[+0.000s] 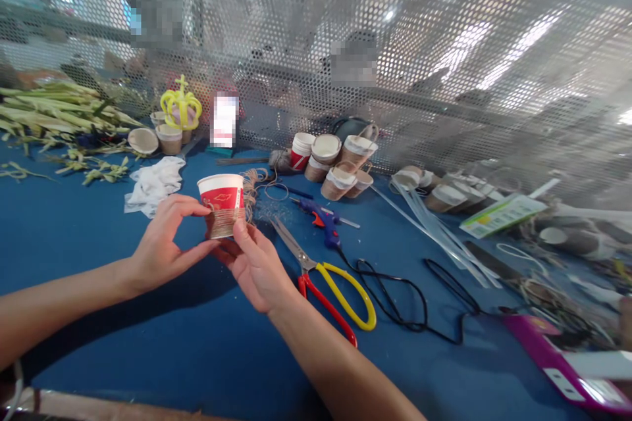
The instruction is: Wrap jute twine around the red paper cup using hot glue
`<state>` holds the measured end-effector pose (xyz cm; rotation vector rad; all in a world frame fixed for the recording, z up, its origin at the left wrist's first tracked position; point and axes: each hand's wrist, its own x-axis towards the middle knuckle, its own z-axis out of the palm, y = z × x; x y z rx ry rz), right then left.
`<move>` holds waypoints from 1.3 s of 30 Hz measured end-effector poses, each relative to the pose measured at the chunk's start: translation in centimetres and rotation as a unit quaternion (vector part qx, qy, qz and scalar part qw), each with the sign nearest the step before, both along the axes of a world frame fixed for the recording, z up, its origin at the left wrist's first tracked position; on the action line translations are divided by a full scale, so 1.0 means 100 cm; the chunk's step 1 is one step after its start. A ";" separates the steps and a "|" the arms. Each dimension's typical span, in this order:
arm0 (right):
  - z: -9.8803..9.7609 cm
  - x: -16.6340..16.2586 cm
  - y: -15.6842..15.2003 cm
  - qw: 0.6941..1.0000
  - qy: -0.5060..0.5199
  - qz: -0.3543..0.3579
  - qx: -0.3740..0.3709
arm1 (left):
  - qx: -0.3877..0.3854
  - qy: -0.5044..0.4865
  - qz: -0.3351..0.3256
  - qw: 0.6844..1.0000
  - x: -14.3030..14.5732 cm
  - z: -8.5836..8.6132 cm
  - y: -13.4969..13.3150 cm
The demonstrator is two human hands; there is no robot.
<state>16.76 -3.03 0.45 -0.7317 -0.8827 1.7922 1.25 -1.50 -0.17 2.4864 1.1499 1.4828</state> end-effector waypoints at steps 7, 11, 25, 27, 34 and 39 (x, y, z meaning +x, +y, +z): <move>0.001 -0.002 -0.002 0.998 -0.033 -0.029 0.037 | -0.005 -0.002 0.005 1.000 -0.001 -0.001 0.000; -0.001 -0.003 -0.002 0.998 -0.040 -0.038 0.045 | 0.000 -0.011 0.000 1.000 -0.002 -0.004 0.002; 0.003 0.012 0.010 0.954 -0.237 -0.111 0.144 | -0.030 -0.082 -0.016 0.996 -0.011 0.011 0.009; 0.004 0.014 0.013 0.938 -0.280 -0.100 0.179 | -0.075 -0.138 -0.005 0.988 -0.016 0.021 0.012; 0.002 0.016 0.010 0.818 -0.457 -0.158 0.311 | -0.340 -0.168 -0.136 0.915 -0.014 0.026 0.014; 0.001 0.019 0.001 0.773 -0.506 -0.169 0.343 | -0.364 -0.173 -0.162 0.901 -0.008 0.015 0.012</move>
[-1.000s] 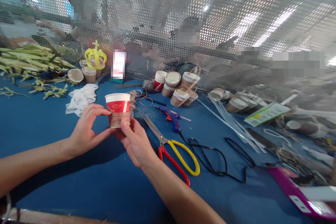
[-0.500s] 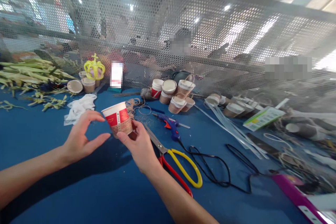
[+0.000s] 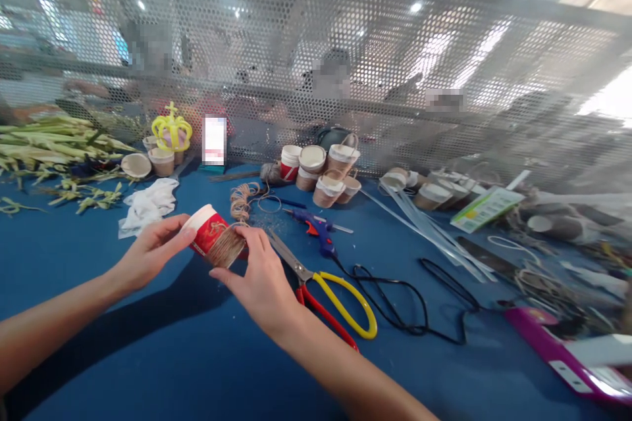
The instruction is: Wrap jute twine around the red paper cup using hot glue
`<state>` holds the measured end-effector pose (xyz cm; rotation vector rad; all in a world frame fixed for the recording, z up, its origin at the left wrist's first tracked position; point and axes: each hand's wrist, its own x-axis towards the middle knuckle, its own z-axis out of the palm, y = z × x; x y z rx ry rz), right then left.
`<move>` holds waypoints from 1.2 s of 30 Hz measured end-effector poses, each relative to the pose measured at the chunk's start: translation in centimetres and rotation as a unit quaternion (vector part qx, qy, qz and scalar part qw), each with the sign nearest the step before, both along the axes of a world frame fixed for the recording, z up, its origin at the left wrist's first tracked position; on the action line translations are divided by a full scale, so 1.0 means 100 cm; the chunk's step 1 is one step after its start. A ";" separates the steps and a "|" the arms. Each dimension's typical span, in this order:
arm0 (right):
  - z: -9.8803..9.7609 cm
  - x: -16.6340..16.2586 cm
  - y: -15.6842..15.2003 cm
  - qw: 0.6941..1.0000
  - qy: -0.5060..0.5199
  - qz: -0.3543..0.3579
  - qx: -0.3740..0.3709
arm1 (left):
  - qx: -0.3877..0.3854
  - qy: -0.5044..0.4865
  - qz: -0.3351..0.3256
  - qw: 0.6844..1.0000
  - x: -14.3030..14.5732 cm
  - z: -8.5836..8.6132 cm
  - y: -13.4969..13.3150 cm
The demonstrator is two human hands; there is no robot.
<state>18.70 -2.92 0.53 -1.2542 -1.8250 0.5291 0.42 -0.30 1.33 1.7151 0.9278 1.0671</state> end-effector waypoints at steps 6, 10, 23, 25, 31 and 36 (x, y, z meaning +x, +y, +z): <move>-0.010 -0.004 -0.005 0.998 0.023 -0.048 0.016 | -0.095 -0.124 0.064 0.986 0.015 -0.010 -0.009; -0.013 -0.002 -0.009 0.999 0.011 -0.035 0.019 | -0.185 -0.167 0.002 0.968 0.019 -0.013 -0.012; -0.017 -0.010 -0.016 0.993 0.083 -0.062 -0.051 | -0.328 -0.299 -0.147 0.884 0.027 -0.021 -0.023; -0.016 -0.013 -0.018 0.996 0.039 -0.073 -0.032 | -0.343 -0.294 -0.170 0.876 0.029 -0.020 -0.027; -0.017 -0.016 -0.021 0.999 0.002 -0.033 -0.003 | -0.352 -0.287 -0.121 0.883 0.027 -0.019 -0.025; -0.005 -0.007 -0.017 0.997 0.062 -0.020 -0.030 | -0.335 -0.289 -0.147 0.885 0.026 -0.021 -0.020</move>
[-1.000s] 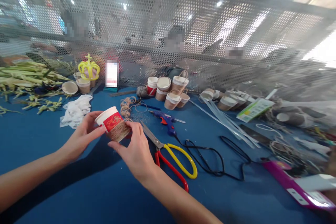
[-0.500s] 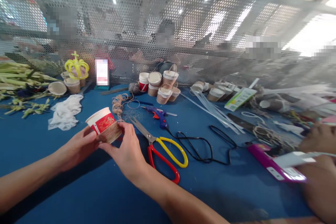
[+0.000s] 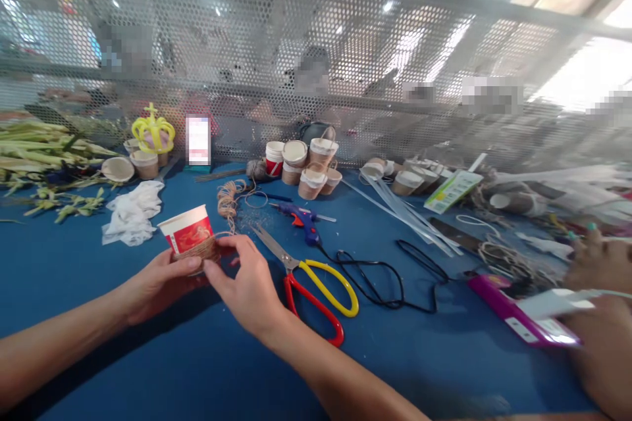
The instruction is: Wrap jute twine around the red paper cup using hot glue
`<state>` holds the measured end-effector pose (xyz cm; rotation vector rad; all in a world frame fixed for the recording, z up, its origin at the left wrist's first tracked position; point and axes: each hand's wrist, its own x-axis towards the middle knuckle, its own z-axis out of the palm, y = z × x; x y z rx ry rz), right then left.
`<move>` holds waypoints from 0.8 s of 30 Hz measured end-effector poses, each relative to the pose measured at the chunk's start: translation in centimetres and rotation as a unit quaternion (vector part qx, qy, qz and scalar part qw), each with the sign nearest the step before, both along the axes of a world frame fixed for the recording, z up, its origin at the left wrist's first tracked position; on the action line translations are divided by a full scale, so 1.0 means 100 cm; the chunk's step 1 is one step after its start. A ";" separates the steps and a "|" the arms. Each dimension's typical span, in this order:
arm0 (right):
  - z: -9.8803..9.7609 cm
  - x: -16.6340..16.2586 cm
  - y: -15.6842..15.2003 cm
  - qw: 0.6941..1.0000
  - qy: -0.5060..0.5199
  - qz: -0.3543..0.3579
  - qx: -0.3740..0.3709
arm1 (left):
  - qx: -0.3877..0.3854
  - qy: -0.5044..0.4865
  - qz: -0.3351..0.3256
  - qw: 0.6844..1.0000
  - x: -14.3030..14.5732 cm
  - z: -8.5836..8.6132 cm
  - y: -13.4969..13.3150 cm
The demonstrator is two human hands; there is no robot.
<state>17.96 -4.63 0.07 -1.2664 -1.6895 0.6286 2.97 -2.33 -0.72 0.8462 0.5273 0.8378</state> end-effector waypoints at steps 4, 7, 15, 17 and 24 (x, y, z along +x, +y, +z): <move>0.027 0.019 0.004 0.999 -0.017 -0.018 -0.023 | -0.013 0.035 0.037 0.999 -0.003 -0.001 0.004; 0.045 0.039 0.005 0.992 -0.112 -0.046 -0.042 | -0.014 0.054 0.065 0.996 -0.005 0.001 0.006; 0.020 0.098 -0.022 0.870 -0.465 -0.098 -0.127 | -0.001 0.088 0.118 0.989 -0.005 0.006 0.010; 0.011 0.106 -0.031 0.876 -0.457 -0.087 -0.125 | -0.006 0.081 0.119 0.990 -0.006 0.006 0.011; 0.016 0.105 -0.037 0.890 -0.418 -0.078 -0.166 | 0.019 0.031 0.169 0.985 -0.020 0.010 0.027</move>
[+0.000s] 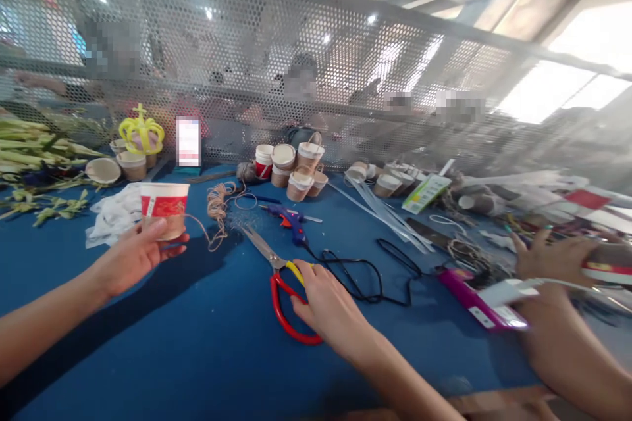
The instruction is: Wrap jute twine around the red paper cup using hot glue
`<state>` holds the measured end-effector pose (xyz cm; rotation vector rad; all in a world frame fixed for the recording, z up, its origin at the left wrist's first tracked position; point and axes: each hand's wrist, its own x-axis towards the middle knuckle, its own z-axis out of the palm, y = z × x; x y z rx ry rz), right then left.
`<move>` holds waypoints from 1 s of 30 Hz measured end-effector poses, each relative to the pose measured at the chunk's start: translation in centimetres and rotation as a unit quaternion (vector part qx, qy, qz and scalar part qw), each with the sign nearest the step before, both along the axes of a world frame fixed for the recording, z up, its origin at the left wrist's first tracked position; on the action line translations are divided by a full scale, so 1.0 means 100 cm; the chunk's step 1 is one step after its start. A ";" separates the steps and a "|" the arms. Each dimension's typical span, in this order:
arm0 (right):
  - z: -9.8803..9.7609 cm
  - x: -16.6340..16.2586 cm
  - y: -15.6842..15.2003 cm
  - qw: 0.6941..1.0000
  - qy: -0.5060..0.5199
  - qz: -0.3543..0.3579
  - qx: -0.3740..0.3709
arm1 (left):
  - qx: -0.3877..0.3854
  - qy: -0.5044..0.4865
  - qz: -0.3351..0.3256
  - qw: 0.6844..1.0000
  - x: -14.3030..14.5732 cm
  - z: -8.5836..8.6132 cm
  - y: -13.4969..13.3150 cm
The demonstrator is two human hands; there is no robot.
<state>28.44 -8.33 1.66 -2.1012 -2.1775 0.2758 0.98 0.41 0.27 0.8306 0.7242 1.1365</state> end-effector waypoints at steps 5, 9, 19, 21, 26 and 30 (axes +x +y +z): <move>-0.006 -0.006 0.007 0.997 0.028 -0.066 0.015 | 0.020 -0.015 0.033 0.999 -0.010 0.003 0.013; -0.010 -0.005 0.003 0.964 0.245 -0.102 -0.023 | 0.057 0.019 -0.015 0.998 -0.009 0.000 0.010; 0.027 -0.021 0.004 0.810 0.579 0.050 -0.079 | 0.040 0.076 -0.052 0.995 0.000 -0.005 0.005; 0.028 -0.024 0.016 0.846 0.520 0.104 -0.061 | 0.041 0.076 -0.054 0.995 0.001 -0.004 0.004; 0.026 -0.039 0.040 0.933 0.343 0.106 0.033 | 0.049 0.062 -0.078 0.994 0.000 -0.003 0.003; 0.015 -0.048 0.046 0.959 0.269 0.040 0.077 | 0.054 0.079 -0.073 0.993 0.000 -0.005 0.004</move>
